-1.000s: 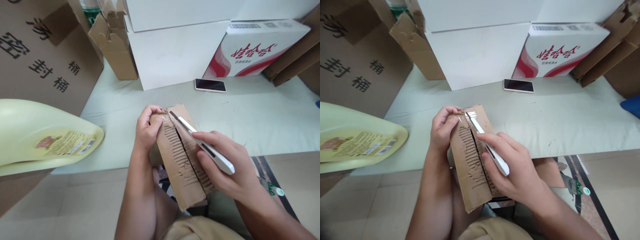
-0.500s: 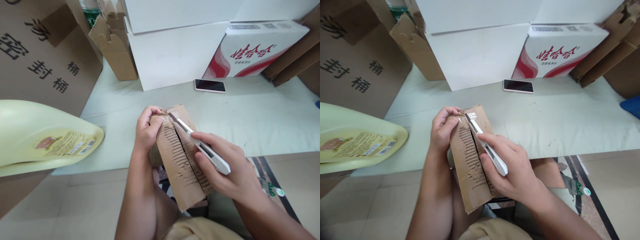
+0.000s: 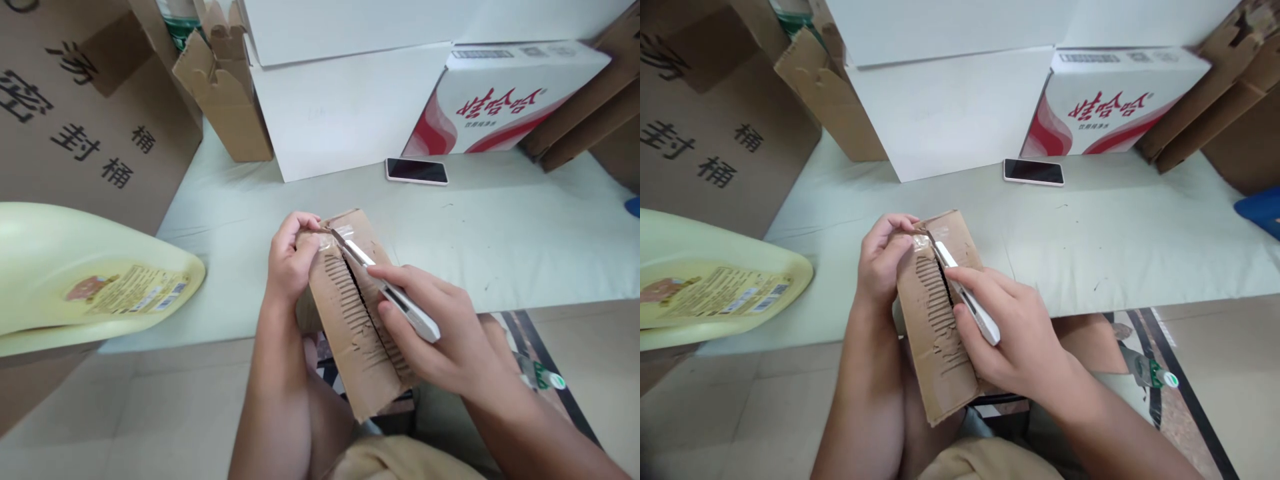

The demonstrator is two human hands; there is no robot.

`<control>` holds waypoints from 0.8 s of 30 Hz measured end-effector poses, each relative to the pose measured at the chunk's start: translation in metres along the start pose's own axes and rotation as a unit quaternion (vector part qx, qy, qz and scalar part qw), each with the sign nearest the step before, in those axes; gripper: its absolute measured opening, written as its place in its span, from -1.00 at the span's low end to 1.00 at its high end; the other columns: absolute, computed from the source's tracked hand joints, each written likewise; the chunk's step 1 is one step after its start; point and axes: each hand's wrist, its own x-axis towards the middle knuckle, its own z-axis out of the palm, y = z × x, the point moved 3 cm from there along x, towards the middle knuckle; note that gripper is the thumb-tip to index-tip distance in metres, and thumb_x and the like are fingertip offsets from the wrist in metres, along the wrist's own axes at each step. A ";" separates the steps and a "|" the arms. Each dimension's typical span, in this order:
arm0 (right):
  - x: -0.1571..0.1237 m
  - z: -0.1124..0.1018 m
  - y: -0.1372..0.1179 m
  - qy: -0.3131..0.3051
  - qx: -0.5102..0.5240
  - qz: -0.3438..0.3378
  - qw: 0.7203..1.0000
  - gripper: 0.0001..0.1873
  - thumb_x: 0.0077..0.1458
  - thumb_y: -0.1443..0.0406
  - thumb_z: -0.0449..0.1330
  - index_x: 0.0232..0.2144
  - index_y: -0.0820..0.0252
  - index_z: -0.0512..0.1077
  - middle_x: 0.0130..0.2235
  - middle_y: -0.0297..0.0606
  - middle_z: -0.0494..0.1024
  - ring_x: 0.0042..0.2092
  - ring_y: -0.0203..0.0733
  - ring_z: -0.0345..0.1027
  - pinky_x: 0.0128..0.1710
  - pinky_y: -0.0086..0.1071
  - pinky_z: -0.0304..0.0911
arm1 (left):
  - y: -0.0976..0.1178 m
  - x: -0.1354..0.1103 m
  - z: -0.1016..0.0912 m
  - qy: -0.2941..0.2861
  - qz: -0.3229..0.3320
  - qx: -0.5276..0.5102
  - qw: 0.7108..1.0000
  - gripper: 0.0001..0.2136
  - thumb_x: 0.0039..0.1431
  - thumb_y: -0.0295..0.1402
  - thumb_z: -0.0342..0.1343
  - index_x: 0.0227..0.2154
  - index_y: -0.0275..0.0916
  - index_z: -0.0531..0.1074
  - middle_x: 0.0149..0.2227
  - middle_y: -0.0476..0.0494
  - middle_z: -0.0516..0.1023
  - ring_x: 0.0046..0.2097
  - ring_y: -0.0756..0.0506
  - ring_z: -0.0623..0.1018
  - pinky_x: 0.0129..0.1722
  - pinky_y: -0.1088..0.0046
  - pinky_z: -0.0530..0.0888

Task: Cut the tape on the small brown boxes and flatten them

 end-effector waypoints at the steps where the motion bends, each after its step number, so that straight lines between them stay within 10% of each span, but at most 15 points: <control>1: 0.000 0.000 0.000 -0.002 0.002 -0.001 1.000 -0.73 0.37 0.39 0.11 0.08 0.20 0.43 -0.13 -0.18 0.70 -0.18 -0.22 0.63 -0.20 -0.40 0.53 | 0.000 0.000 0.000 0.002 -0.001 -0.004 1.000 -0.90 0.03 -0.28 0.17 -0.39 -0.12 0.39 -0.17 -0.14 0.59 -0.07 -0.22 0.55 0.03 0.18 0.48; 24: -0.021 -0.004 0.000 0.074 0.061 -0.031 0.995 -0.59 0.19 0.46 0.13 0.06 0.08 0.43 -0.38 -0.35 0.50 -0.46 -0.26 0.37 -0.54 -0.38 0.26 | -0.001 -0.001 0.001 -0.006 0.026 -0.062 0.998 -0.84 0.20 -0.21 0.20 -0.43 -0.14 0.54 -0.16 -0.13 0.60 -0.02 -0.18 0.55 0.08 0.28 0.42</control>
